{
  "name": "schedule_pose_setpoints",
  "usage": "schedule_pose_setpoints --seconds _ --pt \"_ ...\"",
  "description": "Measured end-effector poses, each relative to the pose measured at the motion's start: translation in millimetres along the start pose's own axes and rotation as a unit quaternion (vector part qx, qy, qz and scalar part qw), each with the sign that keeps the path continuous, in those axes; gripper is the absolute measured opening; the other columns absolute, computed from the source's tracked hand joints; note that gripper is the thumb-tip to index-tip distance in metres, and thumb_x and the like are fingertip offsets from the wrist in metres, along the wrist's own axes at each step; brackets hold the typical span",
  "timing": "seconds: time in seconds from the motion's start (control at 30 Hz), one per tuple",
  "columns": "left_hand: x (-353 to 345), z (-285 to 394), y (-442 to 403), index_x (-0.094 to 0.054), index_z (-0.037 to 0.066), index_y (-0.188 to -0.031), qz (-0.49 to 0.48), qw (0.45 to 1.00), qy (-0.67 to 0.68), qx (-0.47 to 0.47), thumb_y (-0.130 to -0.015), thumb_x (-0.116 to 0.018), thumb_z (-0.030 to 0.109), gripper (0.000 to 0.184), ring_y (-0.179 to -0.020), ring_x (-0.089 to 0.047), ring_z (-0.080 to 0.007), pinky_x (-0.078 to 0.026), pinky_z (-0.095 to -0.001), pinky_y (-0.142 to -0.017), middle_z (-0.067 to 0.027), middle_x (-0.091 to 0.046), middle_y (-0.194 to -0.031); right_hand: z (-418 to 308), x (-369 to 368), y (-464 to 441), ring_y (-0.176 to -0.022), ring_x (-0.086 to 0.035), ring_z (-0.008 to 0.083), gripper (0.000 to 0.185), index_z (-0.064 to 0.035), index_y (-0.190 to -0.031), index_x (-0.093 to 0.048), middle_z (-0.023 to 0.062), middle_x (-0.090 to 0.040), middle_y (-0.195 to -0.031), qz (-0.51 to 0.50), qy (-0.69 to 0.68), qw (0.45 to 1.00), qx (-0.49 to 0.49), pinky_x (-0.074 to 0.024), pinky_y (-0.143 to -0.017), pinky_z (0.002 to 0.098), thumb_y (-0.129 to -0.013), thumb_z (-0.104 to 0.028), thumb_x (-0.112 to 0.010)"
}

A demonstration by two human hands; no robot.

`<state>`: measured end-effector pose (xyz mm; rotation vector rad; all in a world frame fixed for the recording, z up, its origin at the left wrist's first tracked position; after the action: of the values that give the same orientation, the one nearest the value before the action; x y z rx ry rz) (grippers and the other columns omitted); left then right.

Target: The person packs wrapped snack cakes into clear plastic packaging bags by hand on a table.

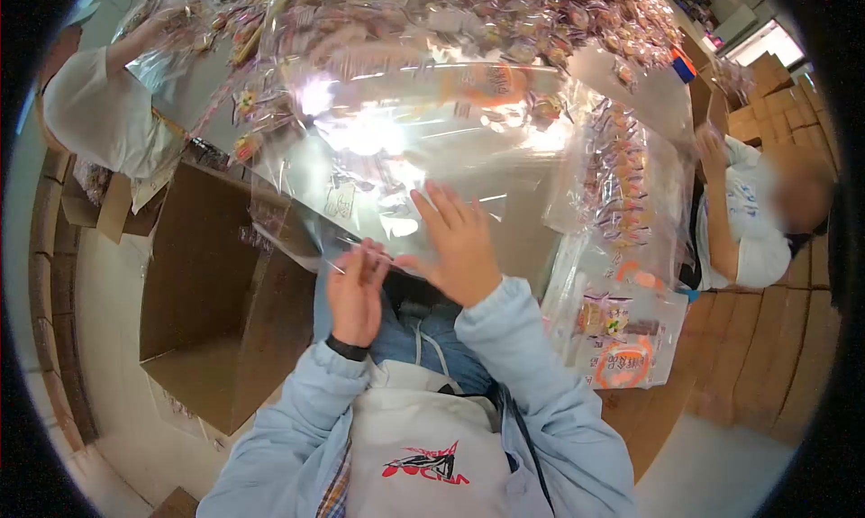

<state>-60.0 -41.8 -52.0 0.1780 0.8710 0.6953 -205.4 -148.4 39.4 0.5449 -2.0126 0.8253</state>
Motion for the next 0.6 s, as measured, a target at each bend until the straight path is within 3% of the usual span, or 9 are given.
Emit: schedule_pose_setpoints --seconds 0.1,0.17,0.23,0.27,0.3,0.37,0.4,0.5,0.6 --pt "-1 -27 16 -0.062 0.003 -0.118 -0.007 0.992 -0.037 0.123 -0.108 -0.059 0.023 0.023 -0.111 -0.070 -0.0256 -0.059 -0.0395 -0.099 -0.0124 -0.071 -0.116 53 -29 7 -0.135 -0.054 0.0323 0.074 -0.0157 -0.146 -0.056 0.0128 -0.058 -0.146 -0.071 0.103 0.991 0.056 -0.0326 -0.114 0.0640 -0.082 -0.045 -0.081" --pt "-3 -36 24 -0.061 0.002 -0.121 -0.053 0.974 -0.039 0.219 -0.108 -0.059 0.025 0.027 -0.111 -0.071 -0.0252 -0.059 -0.0391 -0.098 -0.0142 -0.071 -0.121 65 -25 7 -0.136 -0.053 0.0318 0.070 -0.0176 -0.145 -0.057 0.0108 -0.058 -0.147 -0.103 0.087 0.990 0.040 -0.0321 -0.114 0.0649 -0.083 -0.041 -0.081" --pt "-14 -32 34 -0.060 0.001 -0.126 -0.126 0.936 0.005 0.329 -0.108 -0.059 0.027 0.032 -0.111 -0.071 -0.0240 -0.060 -0.0383 -0.095 -0.0161 -0.070 -0.126 59 -8 10 -0.138 -0.053 0.0324 0.063 -0.0196 -0.144 -0.059 0.0081 -0.059 -0.149 -0.116 -0.016 0.992 -0.048 -0.0287 -0.115 0.0680 -0.087 -0.038 -0.077" --pt "-23 -26 41 -0.064 0.000 -0.126 -0.162 0.911 -0.012 0.378 -0.106 -0.061 0.025 0.032 -0.107 -0.072 -0.0221 -0.060 -0.0343 -0.088 -0.0160 -0.071 -0.125 58 -9 15 -0.138 -0.053 0.0324 0.060 -0.0197 -0.143 -0.059 0.0083 -0.059 -0.148 -0.130 0.011 0.990 -0.046 -0.0294 -0.115 0.0669 -0.088 -0.035 -0.076" --pt "-28 -17 45 -0.066 0.000 -0.125 -0.241 0.895 -0.187 0.324 -0.105 -0.063 0.024 0.031 -0.105 -0.072 -0.0221 -0.059 -0.0340 -0.086 -0.0153 -0.072 -0.123 55 -10 23 -0.138 -0.053 0.0325 0.056 -0.0197 -0.142 -0.060 0.0085 -0.059 -0.148 -0.146 0.038 0.988 -0.044 -0.0300 -0.116 0.0658 -0.089 -0.031 -0.075" --pt "-38 7 56 -0.069 0.000 -0.122 -0.368 0.761 -0.505 0.177 -0.103 -0.067 0.022 0.029 -0.103 -0.071 -0.0220 -0.057 -0.0334 -0.083 -0.0140 -0.075 -0.117 62 -12 28 -0.139 -0.052 0.0325 0.051 -0.0197 -0.139 -0.063 0.0089 -0.059 -0.148 -0.159 0.061 0.985 -0.036 -0.0312 -0.116 0.0631 -0.089 -0.024 -0.073" --pt "-55 33 62 -0.074 0.000 -0.114 -0.354 0.730 -0.584 0.022 -0.097 -0.074 0.019 0.026 -0.097 -0.071 -0.0255 -0.055 -0.0348 -0.080 -0.0131 -0.077 -0.110 77 -14 32 -0.139 -0.051 0.0324 0.049 -0.0196 -0.137 -0.064 0.0091 -0.059 -0.148 -0.155 0.057 0.986 -0.033 -0.0318 -0.117 0.0615 -0.089 -0.020 -0.072" --pt "-59 72 30 -0.074 0.003 -0.118 -0.244 0.629 -0.646 -0.356 -0.091 -0.079 0.027 0.036 -0.104 -0.070 -0.0299 -0.053 -0.0405 -0.087 -0.0134 -0.075 -0.113 119 -17 37 -0.139 -0.051 0.0319 0.046 -0.0188 -0.132 -0.068 0.0092 -0.061 -0.145 -0.146 0.064 0.987 -0.026 -0.0329 -0.118 0.0572 -0.087 -0.012 -0.071" --pt "-67 58 -10 -0.075 0.007 -0.116 -0.154 0.494 -0.720 -0.463 -0.088 -0.080 0.033 0.038 -0.113 -0.065 -0.0331 -0.046 -0.0469 -0.097 -0.0112 -0.074 -0.118 112 -8 38 -0.138 -0.052 0.0313 0.045 -0.0173 -0.128 -0.070 0.0078 -0.063 -0.142 -0.103 0.118 0.988 -0.017 -0.0335 -0.119 0.0551 -0.084 -0.009 -0.071"
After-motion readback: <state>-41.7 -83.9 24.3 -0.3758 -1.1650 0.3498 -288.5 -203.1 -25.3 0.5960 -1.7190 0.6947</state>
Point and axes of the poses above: each hand's wrist, its own y-axis away from the middle knuckle, its own x-axis out of the back of the hand, z = x × y, the point moved 4 cm from there along -y, towards the middle knuckle
